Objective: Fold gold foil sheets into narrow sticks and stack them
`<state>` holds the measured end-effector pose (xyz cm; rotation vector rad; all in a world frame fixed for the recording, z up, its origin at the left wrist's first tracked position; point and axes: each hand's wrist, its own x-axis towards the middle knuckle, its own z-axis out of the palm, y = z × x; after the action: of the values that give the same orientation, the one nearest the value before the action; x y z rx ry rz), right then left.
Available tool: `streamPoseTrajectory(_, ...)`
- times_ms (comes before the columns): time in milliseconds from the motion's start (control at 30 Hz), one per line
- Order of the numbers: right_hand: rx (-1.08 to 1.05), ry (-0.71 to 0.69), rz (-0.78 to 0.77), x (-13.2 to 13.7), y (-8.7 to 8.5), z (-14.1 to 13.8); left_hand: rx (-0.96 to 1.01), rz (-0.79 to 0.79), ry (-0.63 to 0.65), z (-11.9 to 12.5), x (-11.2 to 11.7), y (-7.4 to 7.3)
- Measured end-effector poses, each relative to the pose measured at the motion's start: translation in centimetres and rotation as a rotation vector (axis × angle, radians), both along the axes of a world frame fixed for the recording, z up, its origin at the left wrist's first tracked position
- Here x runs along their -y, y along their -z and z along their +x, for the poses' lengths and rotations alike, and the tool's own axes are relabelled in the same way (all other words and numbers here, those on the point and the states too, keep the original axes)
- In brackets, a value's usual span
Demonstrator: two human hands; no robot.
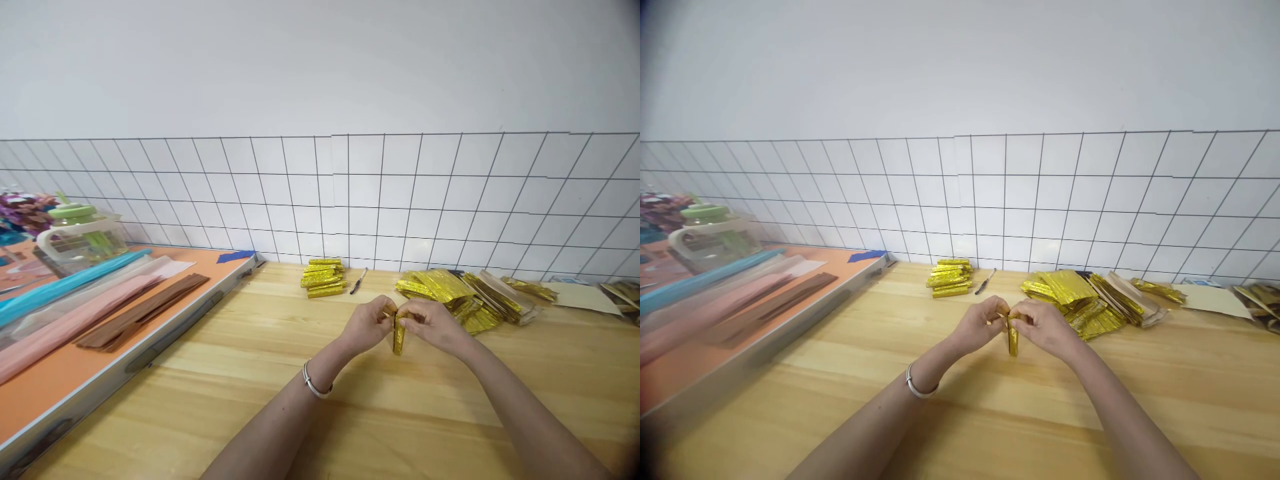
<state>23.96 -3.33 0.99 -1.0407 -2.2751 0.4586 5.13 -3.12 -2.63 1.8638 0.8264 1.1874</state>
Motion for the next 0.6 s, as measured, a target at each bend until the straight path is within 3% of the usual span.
streamPoseTrajectory(267,0.082,0.011,0.017,0.01,-0.02,0.08,-0.151,-0.003,-0.104,-0.13,0.16,-0.56)
streamPoseTrajectory(600,0.069,0.0,0.07,-0.1,0.42,0.15,-0.24,0.044,-0.145,-0.05,0.13,-0.33)
